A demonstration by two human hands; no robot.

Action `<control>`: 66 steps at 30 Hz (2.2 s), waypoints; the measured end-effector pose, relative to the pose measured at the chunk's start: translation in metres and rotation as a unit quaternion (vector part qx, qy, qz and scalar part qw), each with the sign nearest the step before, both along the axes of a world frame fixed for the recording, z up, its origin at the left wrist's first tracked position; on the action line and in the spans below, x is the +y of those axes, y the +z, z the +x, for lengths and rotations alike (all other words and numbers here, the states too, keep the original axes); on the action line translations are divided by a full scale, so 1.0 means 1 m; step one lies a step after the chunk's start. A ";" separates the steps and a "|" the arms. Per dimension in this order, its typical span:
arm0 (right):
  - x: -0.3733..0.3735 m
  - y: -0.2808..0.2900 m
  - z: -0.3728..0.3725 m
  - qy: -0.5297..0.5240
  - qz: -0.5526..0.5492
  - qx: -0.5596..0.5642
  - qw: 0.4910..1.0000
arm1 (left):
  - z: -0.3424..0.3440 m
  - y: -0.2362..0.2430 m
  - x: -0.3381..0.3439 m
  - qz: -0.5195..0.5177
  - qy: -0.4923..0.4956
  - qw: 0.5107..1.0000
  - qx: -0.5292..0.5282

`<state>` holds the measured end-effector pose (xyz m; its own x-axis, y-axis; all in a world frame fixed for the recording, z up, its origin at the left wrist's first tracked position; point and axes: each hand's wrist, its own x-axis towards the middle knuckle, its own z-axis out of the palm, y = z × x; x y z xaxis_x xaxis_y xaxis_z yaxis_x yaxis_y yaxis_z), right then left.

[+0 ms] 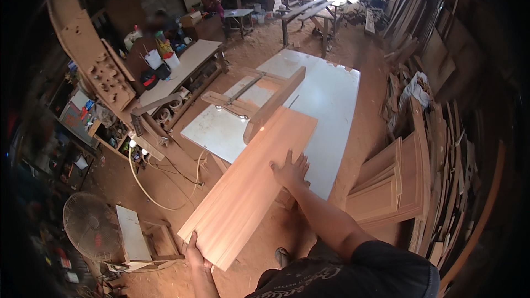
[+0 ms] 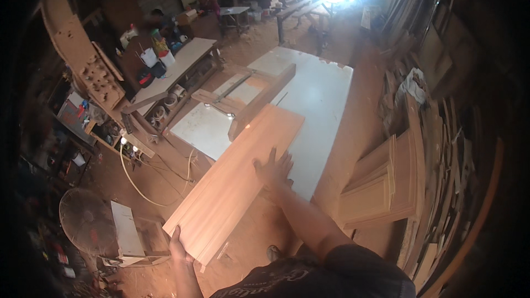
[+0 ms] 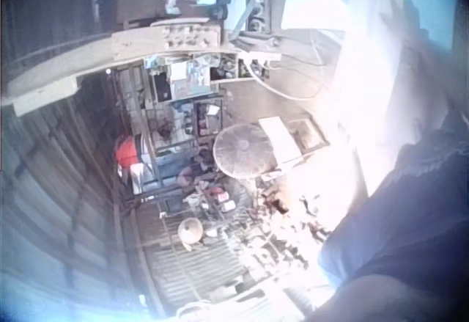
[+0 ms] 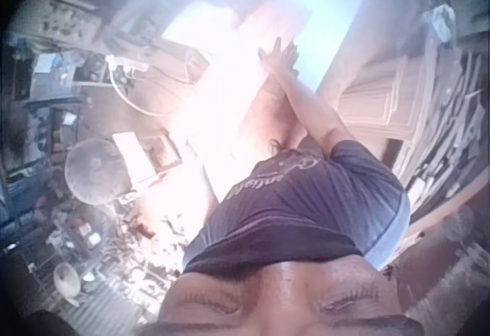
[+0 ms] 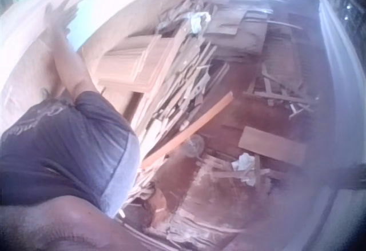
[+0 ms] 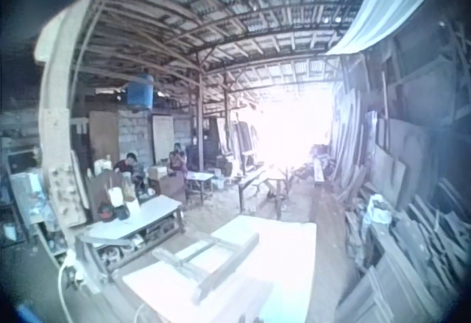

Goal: The person operates a table saw to cut rectangular wooden boards into smaller pieces. They feed the boards through the saw blade one at a time, using a push stick to guide the wood safely. The cut pieces are collected and stacked on the floor to the right of the machine.

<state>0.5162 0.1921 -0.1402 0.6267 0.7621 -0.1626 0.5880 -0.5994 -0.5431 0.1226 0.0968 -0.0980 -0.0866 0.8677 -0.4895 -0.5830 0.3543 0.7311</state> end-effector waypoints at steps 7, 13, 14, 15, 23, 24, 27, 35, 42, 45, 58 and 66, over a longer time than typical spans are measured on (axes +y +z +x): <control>0.042 -0.017 0.068 -0.015 -0.013 -0.013 1.000 | 0.074 0.003 0.032 -0.031 0.020 0.989 0.145; 0.087 -0.024 0.147 -0.040 -0.022 -0.024 0.999 | 0.156 0.020 0.084 0.365 -0.248 0.467 0.766; 0.094 -0.025 0.162 -0.044 -0.019 -0.029 0.998 | 0.174 0.028 0.097 0.414 -0.358 0.356 0.757; 0.104 -0.029 0.175 -0.044 -0.020 -0.025 0.999 | 0.194 0.032 0.107 0.397 -0.404 0.375 0.733; 0.179 -0.047 0.303 -0.056 -0.038 -0.005 0.998 | 0.345 0.007 0.179 0.331 -0.485 0.379 0.715; 0.189 -0.049 0.320 -0.058 -0.039 -0.003 0.998 | 0.363 0.004 0.188 0.327 -0.483 0.380 0.717; 0.219 -0.053 0.368 -0.071 -0.034 0.002 0.997 | 0.416 -0.004 0.215 0.312 -0.480 0.386 0.724; 0.198 -0.091 0.403 -0.168 0.326 0.097 0.925 | 0.557 -0.034 0.291 0.312 -0.479 0.354 0.740; -0.006 -0.046 0.383 -0.085 0.298 0.174 0.935 | 0.666 -0.069 0.350 0.315 -0.477 0.342 0.746; -0.083 -0.073 0.361 -0.097 0.331 0.184 0.920 | 0.707 -0.074 0.372 0.308 -0.478 0.343 0.748; -0.136 -0.096 0.314 -0.160 0.217 0.349 0.897 | 0.708 -0.080 0.215 0.332 -0.406 0.421 0.739; -0.125 -0.018 0.272 -0.047 0.277 0.339 0.898 | 0.487 -0.031 0.042 0.368 -0.463 0.543 0.596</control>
